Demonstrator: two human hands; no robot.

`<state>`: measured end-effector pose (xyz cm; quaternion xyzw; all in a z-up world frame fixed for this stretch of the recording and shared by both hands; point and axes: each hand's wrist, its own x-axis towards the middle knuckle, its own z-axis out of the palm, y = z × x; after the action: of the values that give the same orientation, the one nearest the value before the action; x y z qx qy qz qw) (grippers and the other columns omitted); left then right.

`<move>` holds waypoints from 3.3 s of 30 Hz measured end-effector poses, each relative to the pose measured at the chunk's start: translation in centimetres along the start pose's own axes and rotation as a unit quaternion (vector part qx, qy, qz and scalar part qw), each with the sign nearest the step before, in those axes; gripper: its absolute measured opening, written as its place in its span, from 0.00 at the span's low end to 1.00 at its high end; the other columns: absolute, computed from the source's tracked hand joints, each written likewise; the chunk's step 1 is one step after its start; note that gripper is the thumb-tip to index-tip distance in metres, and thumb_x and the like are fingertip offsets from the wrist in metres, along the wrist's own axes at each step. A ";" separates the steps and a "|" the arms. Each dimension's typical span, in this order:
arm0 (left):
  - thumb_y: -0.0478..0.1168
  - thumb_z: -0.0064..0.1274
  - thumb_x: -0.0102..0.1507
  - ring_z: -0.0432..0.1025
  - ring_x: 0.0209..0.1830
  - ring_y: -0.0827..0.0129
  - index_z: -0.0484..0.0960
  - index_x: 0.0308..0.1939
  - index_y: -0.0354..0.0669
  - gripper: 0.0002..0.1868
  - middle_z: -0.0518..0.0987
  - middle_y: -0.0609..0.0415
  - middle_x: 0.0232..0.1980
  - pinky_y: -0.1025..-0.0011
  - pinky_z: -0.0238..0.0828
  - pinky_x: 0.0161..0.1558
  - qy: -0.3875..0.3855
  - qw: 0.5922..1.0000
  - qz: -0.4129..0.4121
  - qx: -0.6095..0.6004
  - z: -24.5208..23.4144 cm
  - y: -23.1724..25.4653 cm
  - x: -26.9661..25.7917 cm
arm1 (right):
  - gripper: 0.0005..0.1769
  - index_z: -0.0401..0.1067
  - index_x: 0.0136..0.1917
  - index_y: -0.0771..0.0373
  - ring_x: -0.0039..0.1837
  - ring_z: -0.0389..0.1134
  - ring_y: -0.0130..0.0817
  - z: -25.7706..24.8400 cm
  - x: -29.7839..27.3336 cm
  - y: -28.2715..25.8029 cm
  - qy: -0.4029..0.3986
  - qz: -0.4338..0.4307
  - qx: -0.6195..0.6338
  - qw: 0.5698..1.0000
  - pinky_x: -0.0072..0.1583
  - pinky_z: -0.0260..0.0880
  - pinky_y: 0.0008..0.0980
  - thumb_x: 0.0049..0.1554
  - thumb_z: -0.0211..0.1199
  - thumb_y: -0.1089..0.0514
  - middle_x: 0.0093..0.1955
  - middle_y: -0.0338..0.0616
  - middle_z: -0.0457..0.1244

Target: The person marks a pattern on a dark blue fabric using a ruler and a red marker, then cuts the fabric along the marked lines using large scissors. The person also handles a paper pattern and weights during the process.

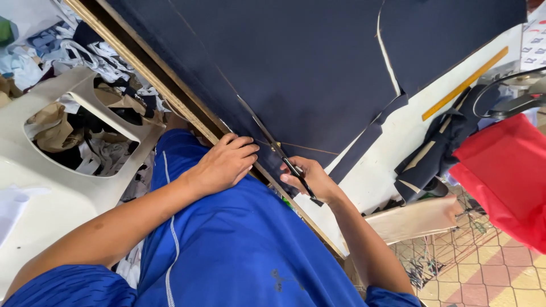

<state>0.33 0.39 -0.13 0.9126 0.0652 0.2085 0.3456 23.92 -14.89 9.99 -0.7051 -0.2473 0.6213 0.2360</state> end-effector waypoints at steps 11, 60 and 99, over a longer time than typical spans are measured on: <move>0.42 0.49 0.71 0.71 0.65 0.52 0.84 0.42 0.42 0.11 0.82 0.49 0.49 0.50 0.62 0.61 0.010 0.997 0.022 -0.066 0.6 -1.3 -0.2 | 0.27 0.76 0.57 0.71 0.27 0.65 0.28 0.8 2.4 -2.4 -0.013 -0.023 0.028 0.999 0.28 0.69 0.26 0.54 0.78 0.49 0.41 0.49 0.67; 0.43 0.52 0.68 0.70 0.65 0.43 0.86 0.50 0.37 0.14 0.81 0.40 0.57 0.48 0.63 0.60 -0.020 0.999 -0.025 -0.031 -8.9 -7.4 0.1 | 0.25 0.74 0.54 0.74 0.25 0.66 0.29 4.0 10.4 -15.1 -0.060 -0.060 0.038 0.996 0.28 0.66 0.26 0.58 0.73 0.49 0.29 0.47 0.64; 0.54 0.50 0.69 0.68 0.73 0.57 0.79 0.66 0.48 0.25 0.78 0.51 0.67 0.53 0.59 0.70 -0.102 0.965 -0.107 0.217 -12.8 -11.9 0.8 | 0.28 0.76 0.53 0.64 0.59 0.74 0.49 -7.2 -3.2 5.8 0.350 -0.105 -0.225 0.903 0.48 0.75 0.37 0.47 0.83 0.48 0.73 0.46 0.68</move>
<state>-4.06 17.28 0.91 0.9697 0.1710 0.0571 0.1648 31.05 -21.59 9.50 -0.8813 -0.3550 0.2339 0.2063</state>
